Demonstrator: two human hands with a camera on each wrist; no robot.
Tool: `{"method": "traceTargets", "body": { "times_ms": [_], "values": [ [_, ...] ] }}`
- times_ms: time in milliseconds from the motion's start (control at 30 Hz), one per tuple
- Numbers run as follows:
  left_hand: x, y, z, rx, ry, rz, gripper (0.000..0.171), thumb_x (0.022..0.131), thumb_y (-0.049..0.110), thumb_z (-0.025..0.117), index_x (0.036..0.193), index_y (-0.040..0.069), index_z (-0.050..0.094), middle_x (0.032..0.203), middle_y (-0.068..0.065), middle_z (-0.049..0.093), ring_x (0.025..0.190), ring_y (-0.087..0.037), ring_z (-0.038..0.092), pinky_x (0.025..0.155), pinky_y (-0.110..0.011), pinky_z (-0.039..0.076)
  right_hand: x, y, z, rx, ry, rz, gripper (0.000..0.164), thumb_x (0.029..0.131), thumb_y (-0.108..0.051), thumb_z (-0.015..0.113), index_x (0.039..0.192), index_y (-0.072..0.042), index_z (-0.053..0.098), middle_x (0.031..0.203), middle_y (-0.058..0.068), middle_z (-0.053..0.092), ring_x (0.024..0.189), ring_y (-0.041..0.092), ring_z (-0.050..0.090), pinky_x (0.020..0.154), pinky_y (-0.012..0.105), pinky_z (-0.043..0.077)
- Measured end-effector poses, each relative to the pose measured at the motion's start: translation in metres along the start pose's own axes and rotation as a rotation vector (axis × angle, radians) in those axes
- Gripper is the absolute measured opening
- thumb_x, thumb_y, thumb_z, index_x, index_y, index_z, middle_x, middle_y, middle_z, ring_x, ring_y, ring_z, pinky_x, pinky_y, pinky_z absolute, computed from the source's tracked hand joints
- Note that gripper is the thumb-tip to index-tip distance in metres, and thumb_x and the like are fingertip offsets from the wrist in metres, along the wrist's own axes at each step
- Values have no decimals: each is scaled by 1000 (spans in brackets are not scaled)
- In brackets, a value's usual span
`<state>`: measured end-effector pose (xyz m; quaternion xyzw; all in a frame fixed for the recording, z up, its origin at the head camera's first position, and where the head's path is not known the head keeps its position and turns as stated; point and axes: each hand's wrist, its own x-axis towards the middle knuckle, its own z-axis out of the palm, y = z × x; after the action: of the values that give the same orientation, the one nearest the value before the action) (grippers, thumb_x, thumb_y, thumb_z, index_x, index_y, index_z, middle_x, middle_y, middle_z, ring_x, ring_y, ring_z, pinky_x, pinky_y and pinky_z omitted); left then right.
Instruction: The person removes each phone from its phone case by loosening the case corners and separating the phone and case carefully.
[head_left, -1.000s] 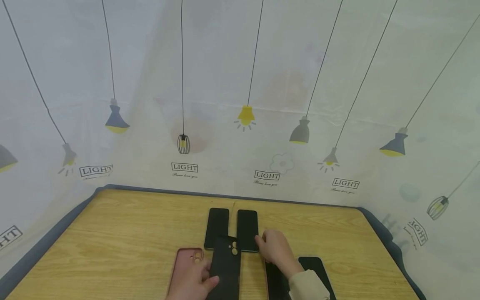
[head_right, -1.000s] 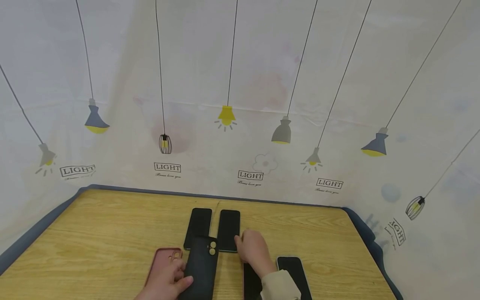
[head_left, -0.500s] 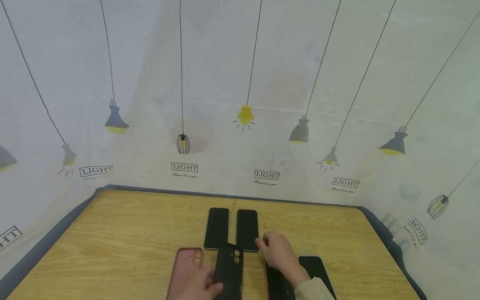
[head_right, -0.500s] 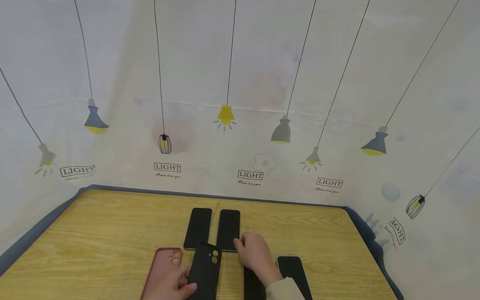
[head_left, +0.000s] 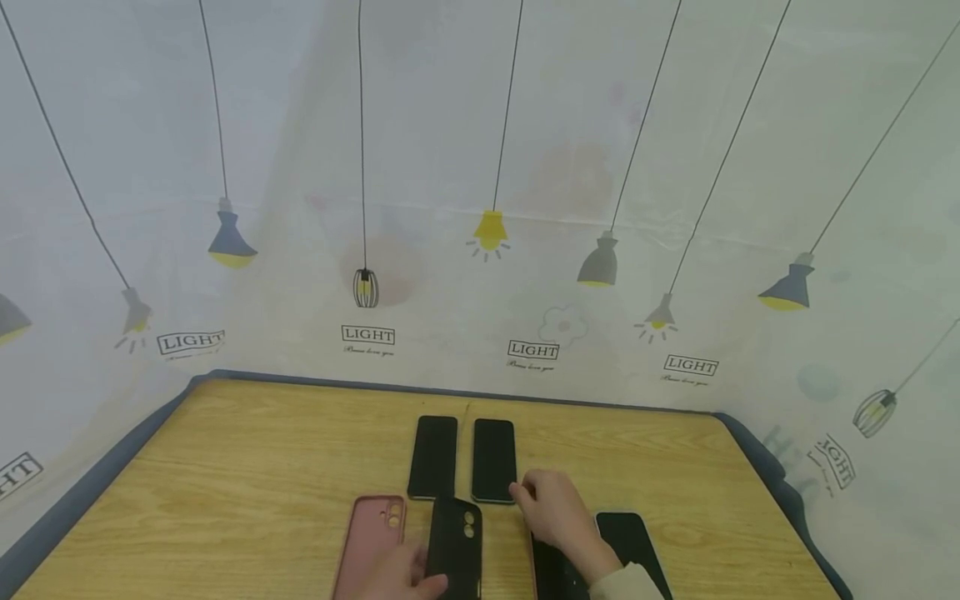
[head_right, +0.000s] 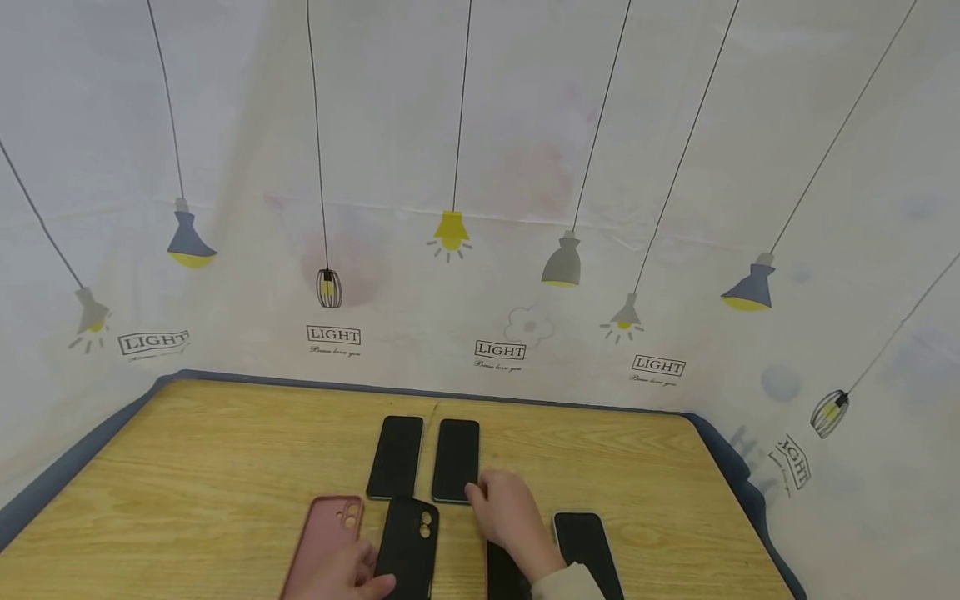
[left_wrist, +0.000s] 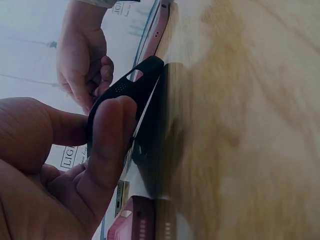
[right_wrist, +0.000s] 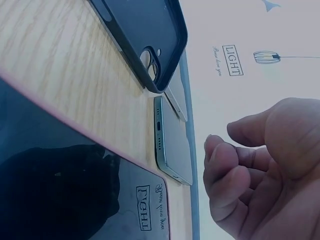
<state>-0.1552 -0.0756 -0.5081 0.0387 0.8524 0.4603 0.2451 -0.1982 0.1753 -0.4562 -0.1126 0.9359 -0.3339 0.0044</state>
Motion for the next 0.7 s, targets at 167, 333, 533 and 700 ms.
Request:
{"method": "traceTargets", "body": {
  "times_ms": [167,333,533,700],
  "values": [
    [-12,12,-3,65,25,-1,27,96,26,74,98,0,67,80,-6,67,78,-22,66,72,-45,56,-3,0,-1,23,-2,-6,30,103,-18,61,76,-5,66,55,-4,51,45,8,48,42,25,38],
    [-18,17,-3,140,72,41,23,93,20,73,79,6,63,66,-3,60,62,-16,58,56,-31,47,-5,2,-1,24,-3,9,31,103,-18,61,75,-6,64,56,-4,50,46,9,46,43,25,37],
    [-23,21,-1,194,104,57,24,91,18,73,74,5,61,65,-5,58,60,-18,57,56,-33,48,-8,5,-1,38,-13,31,31,104,-16,60,75,-6,64,56,-5,51,46,8,46,43,23,36],
    [-23,26,2,238,108,-32,24,90,19,76,82,0,64,71,-9,60,69,-22,61,67,-42,53,-8,7,-3,53,-13,28,31,104,-16,60,76,-5,66,56,-5,53,44,8,47,42,23,37]
  ]
}}
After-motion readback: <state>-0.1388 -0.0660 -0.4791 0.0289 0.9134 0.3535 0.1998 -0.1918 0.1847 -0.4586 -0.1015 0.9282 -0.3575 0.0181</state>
